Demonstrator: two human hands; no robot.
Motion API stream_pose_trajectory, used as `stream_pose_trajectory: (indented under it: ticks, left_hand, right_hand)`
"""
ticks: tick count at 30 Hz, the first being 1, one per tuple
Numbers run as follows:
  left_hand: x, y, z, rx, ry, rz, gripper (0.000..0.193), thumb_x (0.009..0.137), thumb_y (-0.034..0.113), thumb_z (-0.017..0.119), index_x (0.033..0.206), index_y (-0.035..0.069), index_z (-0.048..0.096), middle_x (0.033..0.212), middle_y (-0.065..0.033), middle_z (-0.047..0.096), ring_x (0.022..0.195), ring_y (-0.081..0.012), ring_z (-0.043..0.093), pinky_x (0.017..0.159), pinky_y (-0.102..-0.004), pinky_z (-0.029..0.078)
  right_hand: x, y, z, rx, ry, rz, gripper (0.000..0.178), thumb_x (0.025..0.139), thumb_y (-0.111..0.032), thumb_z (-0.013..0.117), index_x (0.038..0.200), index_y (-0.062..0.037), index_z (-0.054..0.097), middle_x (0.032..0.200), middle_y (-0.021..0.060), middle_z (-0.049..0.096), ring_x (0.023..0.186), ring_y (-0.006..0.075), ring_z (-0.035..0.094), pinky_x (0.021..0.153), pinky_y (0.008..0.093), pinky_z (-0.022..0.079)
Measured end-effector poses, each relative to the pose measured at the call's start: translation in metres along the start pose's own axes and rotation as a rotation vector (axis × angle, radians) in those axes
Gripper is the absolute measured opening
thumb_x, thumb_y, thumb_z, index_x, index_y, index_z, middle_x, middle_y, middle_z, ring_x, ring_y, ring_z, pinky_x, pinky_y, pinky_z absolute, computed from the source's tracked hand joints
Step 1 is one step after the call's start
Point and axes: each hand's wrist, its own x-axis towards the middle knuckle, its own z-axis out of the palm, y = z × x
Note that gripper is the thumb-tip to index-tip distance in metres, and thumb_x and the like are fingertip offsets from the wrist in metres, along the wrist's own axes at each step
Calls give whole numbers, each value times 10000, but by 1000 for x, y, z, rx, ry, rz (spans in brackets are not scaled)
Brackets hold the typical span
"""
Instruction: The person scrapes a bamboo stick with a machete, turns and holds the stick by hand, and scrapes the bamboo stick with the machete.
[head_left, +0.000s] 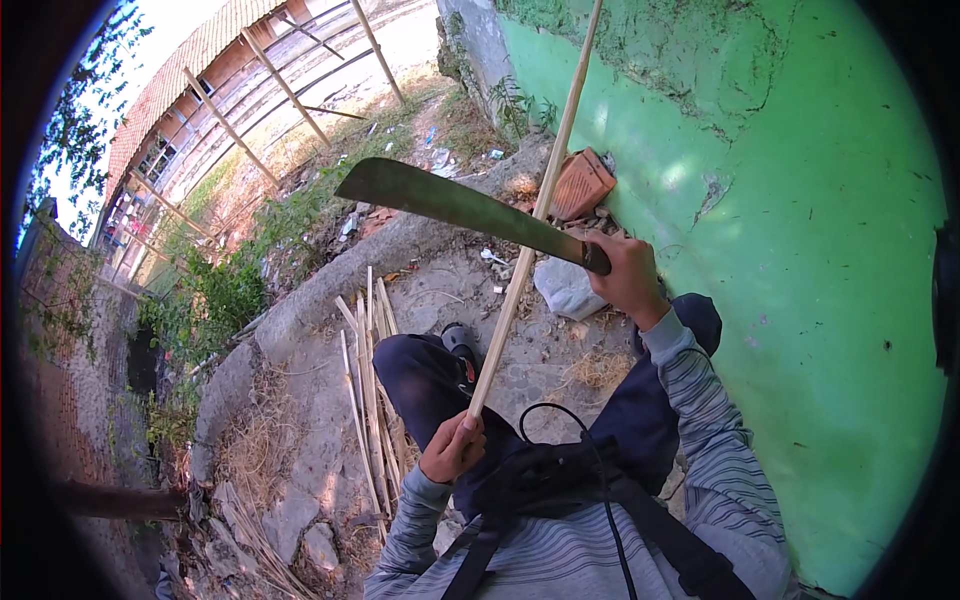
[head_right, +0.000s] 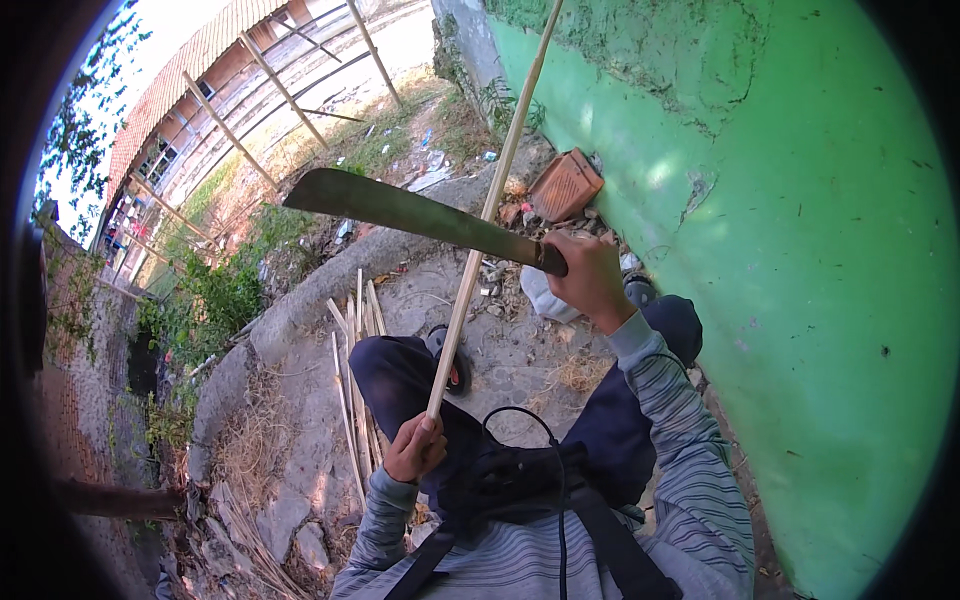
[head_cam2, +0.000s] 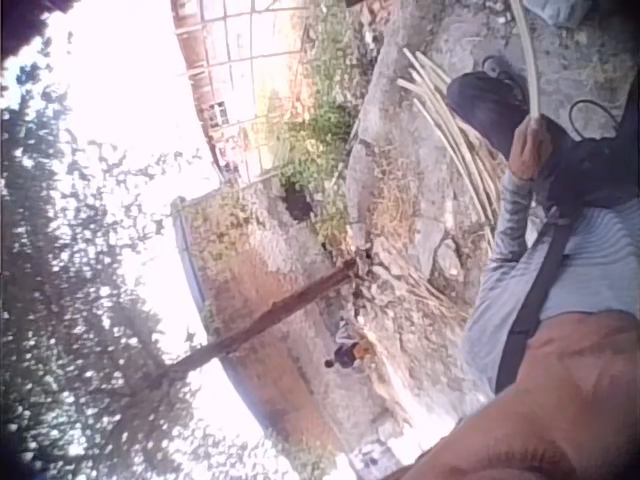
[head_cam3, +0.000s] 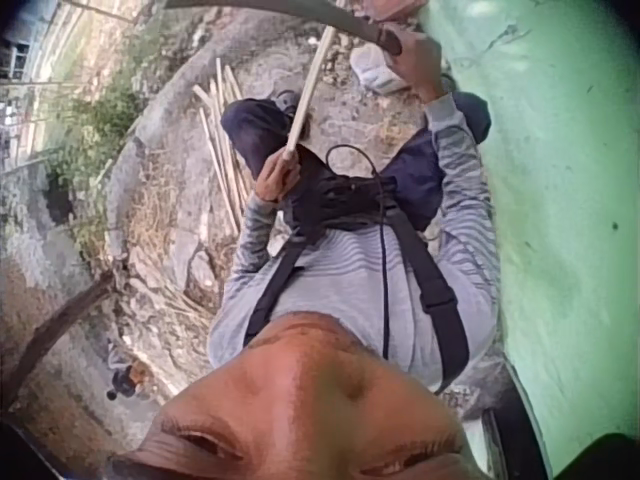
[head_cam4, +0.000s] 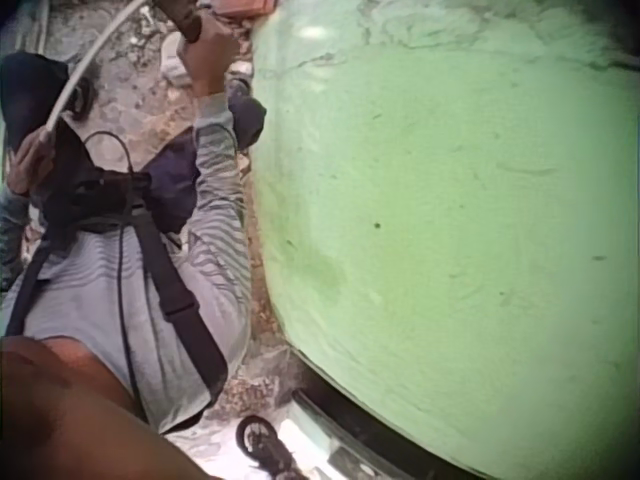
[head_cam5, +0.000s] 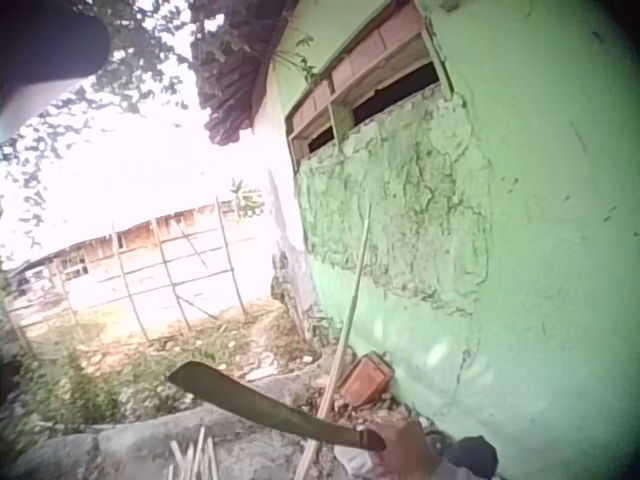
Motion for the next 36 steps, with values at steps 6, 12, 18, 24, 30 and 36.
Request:
stream_pose_trajectory:
  ticks: [6,12,18,24,30,36]
  left_hand:
    - [3,-4,-6,100,12,63,435,1127,440,410,881,81,430,607,49,328,488,-61,288,474,-260,239]
    - [3,-6,-13,235,16,115,384,1125,410,435,915,89,453,651,46,341,499,-63,310,469,-259,251]
    - [-12,-9,-19,224,69,98,362,1127,389,435,933,85,457,661,50,341,502,-59,310,473,-258,256]
    - [-5,-3,-11,369,90,104,391,1127,401,431,909,77,467,633,49,358,505,-53,326,474,-252,262]
    - [-23,-11,-26,368,114,58,444,1131,402,409,880,48,499,602,22,439,513,-78,397,495,-274,317]
    - [-48,-22,-21,368,115,25,414,1124,426,427,883,90,452,627,49,355,503,-62,328,475,-260,255]
  right_hand:
    - [-17,-17,3,76,-52,-31,189,760,-80,729,938,-91,665,687,128,643,637,355,677,573,454,500]
    - [-23,-23,0,-34,-136,-88,167,763,-125,715,913,-140,643,713,64,679,644,298,703,577,417,530]
    - [10,10,-5,-96,-31,-48,177,769,-85,702,942,-107,671,707,121,668,659,347,695,588,443,521]
    - [-35,-24,20,32,-149,-120,222,725,-82,732,934,-119,663,715,70,678,646,299,699,569,408,513]
    - [-13,-6,11,-6,-60,-108,151,757,-91,744,880,-98,658,676,103,657,621,328,682,554,418,497]
    - [13,24,-8,-39,23,102,173,848,-117,752,993,-54,680,712,181,660,653,388,678,565,444,500]
